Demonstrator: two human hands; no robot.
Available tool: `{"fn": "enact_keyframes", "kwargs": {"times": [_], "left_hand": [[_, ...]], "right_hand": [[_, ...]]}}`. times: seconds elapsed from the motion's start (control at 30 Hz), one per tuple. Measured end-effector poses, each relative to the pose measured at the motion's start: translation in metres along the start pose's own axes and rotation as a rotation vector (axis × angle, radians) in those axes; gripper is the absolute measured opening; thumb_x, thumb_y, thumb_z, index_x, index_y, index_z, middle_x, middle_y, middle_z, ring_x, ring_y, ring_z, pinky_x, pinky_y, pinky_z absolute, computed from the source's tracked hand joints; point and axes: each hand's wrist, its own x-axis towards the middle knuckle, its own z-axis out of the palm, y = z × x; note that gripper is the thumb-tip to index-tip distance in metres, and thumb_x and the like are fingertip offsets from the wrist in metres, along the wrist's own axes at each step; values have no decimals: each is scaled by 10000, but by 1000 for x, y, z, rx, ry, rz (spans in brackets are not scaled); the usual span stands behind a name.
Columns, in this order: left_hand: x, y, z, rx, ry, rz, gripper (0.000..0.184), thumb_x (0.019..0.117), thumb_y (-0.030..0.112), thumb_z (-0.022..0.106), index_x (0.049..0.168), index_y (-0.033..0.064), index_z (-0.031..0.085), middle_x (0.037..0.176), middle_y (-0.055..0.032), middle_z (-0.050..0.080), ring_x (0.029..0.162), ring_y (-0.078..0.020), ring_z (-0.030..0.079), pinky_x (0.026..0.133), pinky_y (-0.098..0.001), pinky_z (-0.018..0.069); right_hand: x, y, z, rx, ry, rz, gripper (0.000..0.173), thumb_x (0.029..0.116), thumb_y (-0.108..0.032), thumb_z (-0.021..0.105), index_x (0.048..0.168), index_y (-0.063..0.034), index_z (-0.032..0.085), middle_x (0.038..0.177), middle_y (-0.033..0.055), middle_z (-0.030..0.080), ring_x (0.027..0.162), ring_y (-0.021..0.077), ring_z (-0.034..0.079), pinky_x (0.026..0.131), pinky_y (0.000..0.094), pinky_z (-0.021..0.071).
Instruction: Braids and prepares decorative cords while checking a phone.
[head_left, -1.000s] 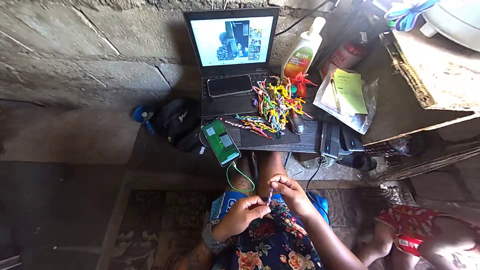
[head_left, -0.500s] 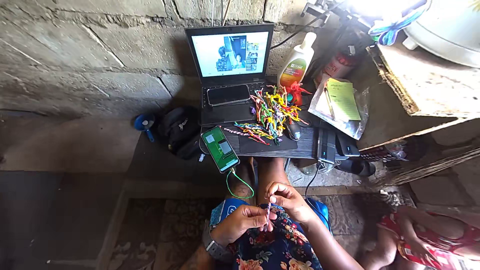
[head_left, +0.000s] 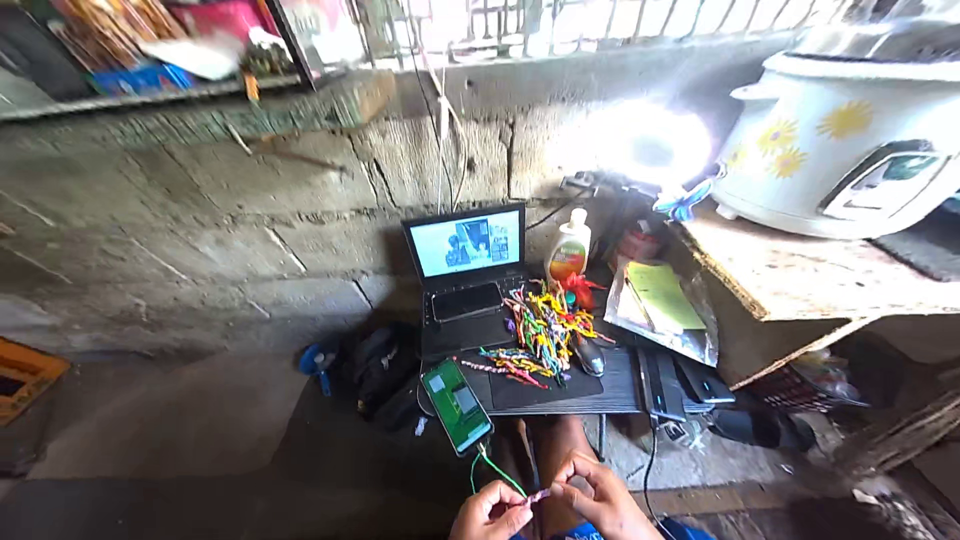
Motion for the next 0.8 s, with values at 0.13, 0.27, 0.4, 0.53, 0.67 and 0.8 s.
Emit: {"fn": "enact_keyframes", "kwargs": {"times": [0.13,0.27,0.4,0.53,0.67,0.8], "left_hand": [[1,2,-17,80,55,39,103,950,48,638,991,-22,702,950,-20,696,884,-18,650,840,-222,544],[-1,2,-30,382,75,284,111,929,73,681,985,7,751,965,-76,718,963,-111,670,905,-262,538],[-1,9,-33,607,126,618,142,957,238,685,919,131,769,875,24,724,938,-81,643,921,-217,479],[5,16,-34,763,130,910,120,1008,258,637,961,200,731,837,49,660,877,-87,594,893,-217,439],[10,24,-29,801,143,1029,76,1004,207,649,1011,191,723,865,46,652,875,-95,577,883,-220,438],[27,17,-36,915,77,879,171,1023,275,607,1040,206,763,879,36,699,899,-121,624,902,-265,463]], "right_hand": [[-3,-11,7,-465,-52,-227,242,991,-276,645,966,-53,736,956,115,731,930,280,699,871,536,514],[-11,-2,21,-687,52,-347,264,998,-351,607,932,-132,738,879,39,728,836,212,699,836,470,521],[-16,-11,9,-335,-105,-88,291,998,-320,602,940,-68,736,890,60,717,883,188,673,869,465,479],[-16,-31,-6,420,-320,486,167,1003,-179,503,920,-153,646,823,-100,653,765,-4,613,749,203,514],[-25,-37,-9,773,-350,681,238,1000,-174,471,870,-183,670,796,-70,665,745,34,637,744,211,535],[-16,-32,-10,611,-286,585,233,1022,-209,448,939,-154,658,826,-80,666,766,26,630,760,216,529]]}}
